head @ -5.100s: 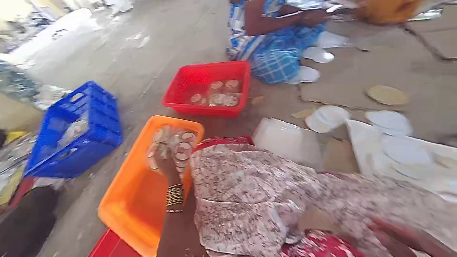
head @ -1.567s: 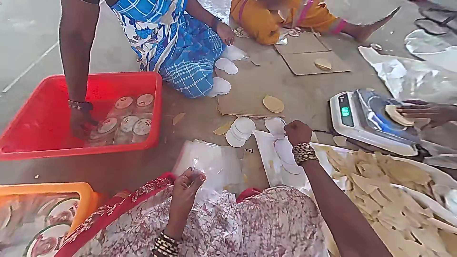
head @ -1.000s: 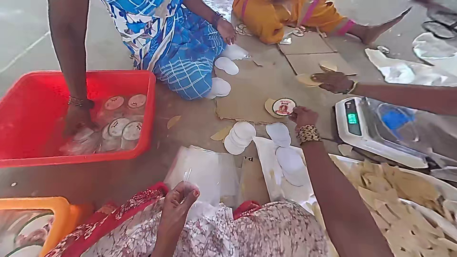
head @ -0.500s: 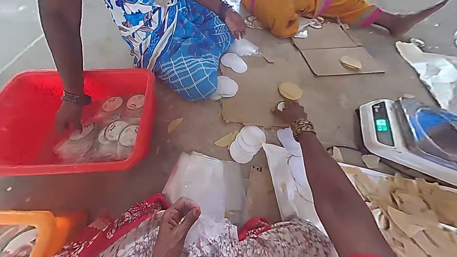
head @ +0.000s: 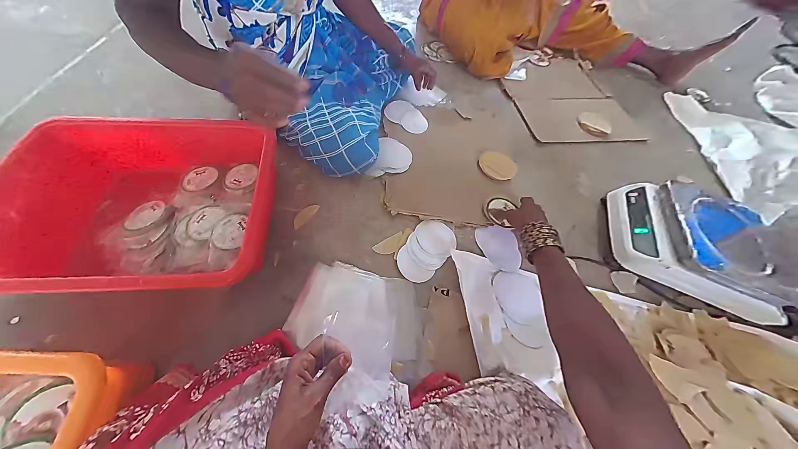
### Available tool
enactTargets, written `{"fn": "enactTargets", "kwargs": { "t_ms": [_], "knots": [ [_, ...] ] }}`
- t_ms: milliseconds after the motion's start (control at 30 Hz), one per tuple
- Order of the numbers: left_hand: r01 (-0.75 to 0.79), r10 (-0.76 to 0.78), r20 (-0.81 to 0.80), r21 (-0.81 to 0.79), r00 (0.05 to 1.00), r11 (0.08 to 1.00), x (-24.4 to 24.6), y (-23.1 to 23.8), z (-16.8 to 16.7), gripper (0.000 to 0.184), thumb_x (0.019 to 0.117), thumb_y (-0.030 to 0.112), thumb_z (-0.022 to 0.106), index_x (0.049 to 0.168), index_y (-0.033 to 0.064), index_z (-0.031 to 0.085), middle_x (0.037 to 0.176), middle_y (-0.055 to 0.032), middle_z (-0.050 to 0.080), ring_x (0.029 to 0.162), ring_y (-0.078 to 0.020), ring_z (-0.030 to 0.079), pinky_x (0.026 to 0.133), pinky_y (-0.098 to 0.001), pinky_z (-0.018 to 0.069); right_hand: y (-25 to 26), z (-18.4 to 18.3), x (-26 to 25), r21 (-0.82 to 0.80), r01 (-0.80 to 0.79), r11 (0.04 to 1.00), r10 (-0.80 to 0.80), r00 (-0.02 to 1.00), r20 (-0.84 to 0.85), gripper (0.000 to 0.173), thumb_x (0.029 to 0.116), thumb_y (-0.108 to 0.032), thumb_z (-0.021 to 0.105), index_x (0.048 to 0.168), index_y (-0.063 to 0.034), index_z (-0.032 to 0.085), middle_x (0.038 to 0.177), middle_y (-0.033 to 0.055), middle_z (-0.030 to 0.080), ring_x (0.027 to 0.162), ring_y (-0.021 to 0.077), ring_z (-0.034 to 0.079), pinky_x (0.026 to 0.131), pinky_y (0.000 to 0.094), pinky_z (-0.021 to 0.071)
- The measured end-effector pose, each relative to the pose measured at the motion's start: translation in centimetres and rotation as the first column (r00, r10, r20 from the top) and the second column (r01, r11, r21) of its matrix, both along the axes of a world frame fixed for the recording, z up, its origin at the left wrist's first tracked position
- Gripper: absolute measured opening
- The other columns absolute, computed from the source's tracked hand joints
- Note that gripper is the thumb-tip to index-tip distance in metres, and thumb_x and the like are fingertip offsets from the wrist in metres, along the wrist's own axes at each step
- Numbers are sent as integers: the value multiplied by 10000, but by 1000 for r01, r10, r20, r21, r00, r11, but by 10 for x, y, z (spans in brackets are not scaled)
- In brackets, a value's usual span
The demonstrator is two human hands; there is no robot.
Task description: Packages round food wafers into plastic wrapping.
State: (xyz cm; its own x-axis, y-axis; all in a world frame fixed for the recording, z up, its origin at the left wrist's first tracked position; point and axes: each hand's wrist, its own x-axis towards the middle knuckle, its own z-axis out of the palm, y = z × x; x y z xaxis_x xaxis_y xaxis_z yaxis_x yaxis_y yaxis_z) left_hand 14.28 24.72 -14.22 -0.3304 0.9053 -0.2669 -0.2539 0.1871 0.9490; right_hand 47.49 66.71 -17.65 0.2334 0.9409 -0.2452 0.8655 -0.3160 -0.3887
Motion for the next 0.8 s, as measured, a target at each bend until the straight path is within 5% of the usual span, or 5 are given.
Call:
{"fn": "enactTargets", "kwargs": {
  "t_ms": [133, 300, 500, 800],
  "knots": [
    [-5, 5, -12, -2, 1000, 1000, -1, 0, -2, 65, 905, 34, 665, 911, 82, 709, 800, 32, 692, 746, -53, 651, 726, -215, 550, -11, 8, -9, -6, 186, 983, -186, 982, -37, 902, 817, -334, 852, 1452, 121, 401, 1336, 386, 554, 1274, 521, 543, 1043, 674, 431],
    [-22, 22, 19, -8, 1000, 1000, 1, 1, -1, 64, 904, 34, 672, 910, 84, 711, 791, 27, 690, 736, -46, 645, 722, -202, 546, -19, 14, -10, 26, 215, 976, -212, 974, -83, 582, 830, -291, 833, 1178, 131, 638, 1244, 356, 620, 1211, 495, 585, 1009, 675, 442],
    [-27, 27, 28, 1, 999, 1000, 1, 1, -1, 83, 894, 18, 667, 901, 87, 713, 777, 26, 689, 724, -44, 643, 709, -199, 542, -13, 21, -12, 29, 116, 993, -112, 985, -129, 534, 820, -174, 848, 1228, 103, 644, 1287, 331, 617, 1263, 448, 567, 1075, 601, 413],
    [-27, 26, 29, 8, 999, 1000, 0, 3, -4, 43, 904, 38, 673, 898, 67, 703, 773, 10, 687, 711, -60, 642, 694, -202, 540, -46, 36, -59, 262, -238, 935, 245, 970, 5, 417, 975, -180, 671, 1348, -8, 599, 1167, 330, 667, 1117, 546, 623, 937, 738, 445]
  ]
}}
